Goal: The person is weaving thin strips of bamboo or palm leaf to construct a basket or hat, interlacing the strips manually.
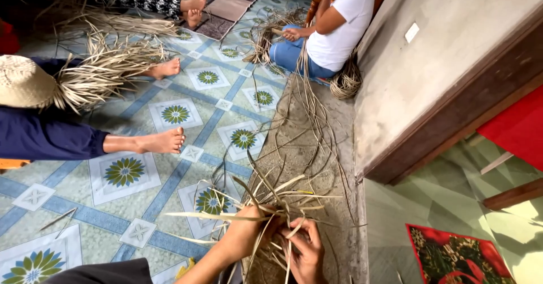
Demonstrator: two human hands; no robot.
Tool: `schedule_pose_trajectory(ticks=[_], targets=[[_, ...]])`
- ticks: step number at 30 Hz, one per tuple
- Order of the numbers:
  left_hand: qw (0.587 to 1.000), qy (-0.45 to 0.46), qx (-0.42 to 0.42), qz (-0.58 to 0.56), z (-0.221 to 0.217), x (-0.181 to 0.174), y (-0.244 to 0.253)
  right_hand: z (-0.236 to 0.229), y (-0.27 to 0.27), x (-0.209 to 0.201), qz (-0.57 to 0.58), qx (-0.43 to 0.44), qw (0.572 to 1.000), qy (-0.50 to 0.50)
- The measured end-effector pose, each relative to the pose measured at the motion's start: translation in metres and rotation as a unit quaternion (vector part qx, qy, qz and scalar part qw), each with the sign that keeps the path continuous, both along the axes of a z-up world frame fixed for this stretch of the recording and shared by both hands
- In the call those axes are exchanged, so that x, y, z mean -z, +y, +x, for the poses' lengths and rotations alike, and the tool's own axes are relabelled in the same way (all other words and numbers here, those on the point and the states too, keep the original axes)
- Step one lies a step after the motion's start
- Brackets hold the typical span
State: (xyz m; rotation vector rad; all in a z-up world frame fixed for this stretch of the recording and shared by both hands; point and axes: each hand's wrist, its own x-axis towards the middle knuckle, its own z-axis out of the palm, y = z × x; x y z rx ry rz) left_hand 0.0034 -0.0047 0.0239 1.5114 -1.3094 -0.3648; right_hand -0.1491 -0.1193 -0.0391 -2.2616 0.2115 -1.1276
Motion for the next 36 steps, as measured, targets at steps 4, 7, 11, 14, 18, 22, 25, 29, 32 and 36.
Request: schedule_pose_trajectory(ticks=[4,7,11,14,18,22,25,29,32,36], targets=[[0.993,-0.082,-0.031,0.080,-0.006,0.018,-0.008,0.002,-0.008,0.027,0.285,-0.107,0.945,-0.123],[0.986,-0.115,-0.040,0.117,-0.010,0.020,-0.006,-0.002,-0.014,0.011,0.244,-0.132,0.955,-0.108],[0.982,-0.182,0.015,0.041,-0.003,0.009,0.002,-0.011,-0.031,0.008,0.021,-0.055,0.998,-0.038],[0.976,-0.195,0.043,0.083,-0.003,-0.004,0.001,-0.017,-0.042,-0.013,-0.021,-0.011,1.000,-0.016],[0.970,-0.223,0.080,0.047,-0.005,-0.008,0.002,-0.025,-0.052,-0.040,-0.005,-0.019,1.000,0.004],[0.967,-0.214,0.134,-0.001,-0.010,-0.006,0.006,-0.025,-0.058,-0.043,0.096,-0.008,0.994,0.042],[0.971,-0.196,0.140,-0.009,-0.011,-0.016,0.013,-0.027,-0.079,-0.031,0.210,0.028,0.977,0.034],[0.976,-0.170,0.122,0.053,-0.001,-0.009,0.009,-0.022,-0.099,-0.039,0.340,0.006,0.940,-0.018],[0.976,-0.192,0.077,-0.070,0.020,-0.016,0.001,-0.024,-0.113,-0.053,0.361,0.022,0.930,-0.061],[0.984,-0.168,0.055,-0.028,0.022,-0.045,0.010,-0.037,-0.122,-0.078,0.323,0.038,0.939,-0.113]])
